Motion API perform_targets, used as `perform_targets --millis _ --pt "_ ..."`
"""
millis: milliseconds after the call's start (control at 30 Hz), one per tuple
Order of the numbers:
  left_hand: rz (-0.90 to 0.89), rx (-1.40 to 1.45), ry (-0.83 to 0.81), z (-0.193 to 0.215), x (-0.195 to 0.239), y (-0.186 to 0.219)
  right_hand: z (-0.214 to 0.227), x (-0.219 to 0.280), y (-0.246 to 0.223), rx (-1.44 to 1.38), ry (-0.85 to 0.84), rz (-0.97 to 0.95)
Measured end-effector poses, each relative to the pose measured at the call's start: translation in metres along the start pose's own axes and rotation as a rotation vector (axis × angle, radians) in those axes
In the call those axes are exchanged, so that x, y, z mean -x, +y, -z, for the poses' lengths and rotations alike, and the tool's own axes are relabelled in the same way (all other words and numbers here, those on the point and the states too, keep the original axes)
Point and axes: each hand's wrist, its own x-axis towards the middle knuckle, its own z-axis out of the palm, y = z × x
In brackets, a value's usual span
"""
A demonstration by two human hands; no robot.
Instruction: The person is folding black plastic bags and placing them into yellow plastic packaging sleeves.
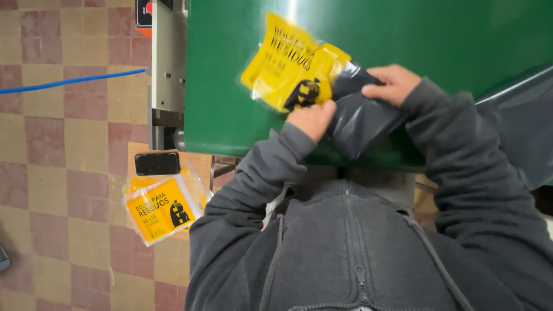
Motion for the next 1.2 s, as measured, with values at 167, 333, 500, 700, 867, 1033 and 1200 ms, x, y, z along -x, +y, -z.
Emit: perform_targets --millis 167,333,500,700,867,1033,1200 --pt "-0.112 0.091 -0.138 0.016 0.016 0.005 0.008 -0.026 -0.001 0.123 -0.116 -0.023" --pt "-0.199 -0.095 0.355 0.168 -0.032 -0.016 -0.001 -0.027 -0.061 0.664 -0.144 0.272" --pt "-0.343 0.118 -0.033 0.165 -0.061 -0.064 -0.035 0.013 -0.185 1.340 -0.127 0.351" --pt "-0.245 0.636 0.178 0.171 -0.030 -0.018 -0.014 0.135 -0.224 1.182 0.561 0.915" --pt "0.120 1.371 0.391 0.104 0.018 0.017 -0.068 0.186 -0.068 0.076 0.830 0.828" --pt "0.029 1.346 0.313 0.068 0.035 0.062 -0.106 0.206 0.004 -0.350 0.888 0.606" --pt "-0.109 1.318 0.276 0.086 0.039 0.094 -0.111 0.249 -0.006 -0.347 0.987 0.699"
